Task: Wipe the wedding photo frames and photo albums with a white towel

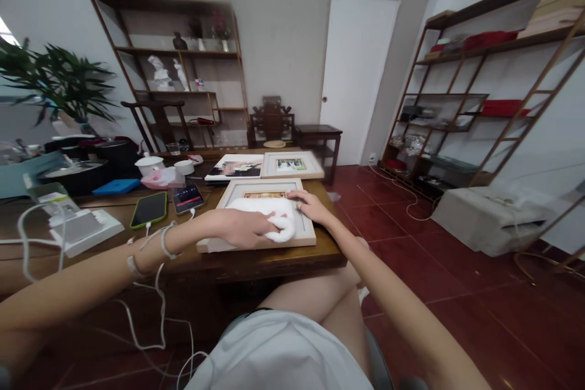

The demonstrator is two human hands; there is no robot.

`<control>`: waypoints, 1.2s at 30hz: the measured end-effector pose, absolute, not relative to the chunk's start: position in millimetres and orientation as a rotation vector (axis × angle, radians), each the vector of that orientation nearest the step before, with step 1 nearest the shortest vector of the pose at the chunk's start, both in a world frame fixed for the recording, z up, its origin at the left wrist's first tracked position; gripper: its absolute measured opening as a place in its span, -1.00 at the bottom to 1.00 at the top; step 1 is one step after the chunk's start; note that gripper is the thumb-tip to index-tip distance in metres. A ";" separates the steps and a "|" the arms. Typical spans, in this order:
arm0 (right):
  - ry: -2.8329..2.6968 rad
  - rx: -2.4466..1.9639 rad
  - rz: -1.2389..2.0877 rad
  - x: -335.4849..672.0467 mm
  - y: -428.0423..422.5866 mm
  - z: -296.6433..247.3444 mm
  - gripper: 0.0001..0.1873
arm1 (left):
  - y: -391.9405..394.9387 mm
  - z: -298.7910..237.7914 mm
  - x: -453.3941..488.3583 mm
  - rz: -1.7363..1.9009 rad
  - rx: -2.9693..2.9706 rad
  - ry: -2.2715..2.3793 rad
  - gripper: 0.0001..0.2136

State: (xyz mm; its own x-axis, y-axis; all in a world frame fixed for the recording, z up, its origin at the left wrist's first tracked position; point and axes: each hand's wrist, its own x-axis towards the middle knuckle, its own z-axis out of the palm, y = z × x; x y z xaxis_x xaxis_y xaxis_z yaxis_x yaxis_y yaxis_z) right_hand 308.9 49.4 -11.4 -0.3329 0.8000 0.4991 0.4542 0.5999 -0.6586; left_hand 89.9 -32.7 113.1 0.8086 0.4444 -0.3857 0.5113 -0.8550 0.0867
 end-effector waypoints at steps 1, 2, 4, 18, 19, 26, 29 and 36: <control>-1.982 -1.002 0.512 309.3 50.4 -12.1 -0.52 | -32.4 110.9 91.8 -0.537 2.809 0.766 -0.65; -1.980 -1.015 0.508 309.7 51.5 -12.7 -0.53 | -29.4 107.3 94.0 -0.544 2.811 0.791 -0.66; -1.979 -1.040 0.505 310.3 53.0 -13.3 -0.52 | -15.3 97.7 98.3 -0.540 2.828 0.869 -0.65; -1.967 -1.102 0.532 309.5 47.8 -8.4 -0.42 | 44.4 86.2 94.7 -0.531 2.942 1.047 -0.61; -1.966 -1.096 0.529 309.8 48.6 -9.2 -0.43 | 31.9 93.9 92.7 -0.568 2.909 0.981 -0.62; -1.958 -1.069 0.513 310.6 53.0 -14.5 -0.51 | -31.0 121.7 85.4 -0.637 2.828 0.748 -0.62; -1.922 -1.119 0.541 308.6 50.8 -12.8 -0.54 | -18.1 104.7 94.3 -0.625 2.859 0.869 -0.63; -1.771 -1.193 0.604 303.1 44.3 -6.8 -0.44 | 58.8 65.2 122.4 -0.247 3.049 1.376 -0.54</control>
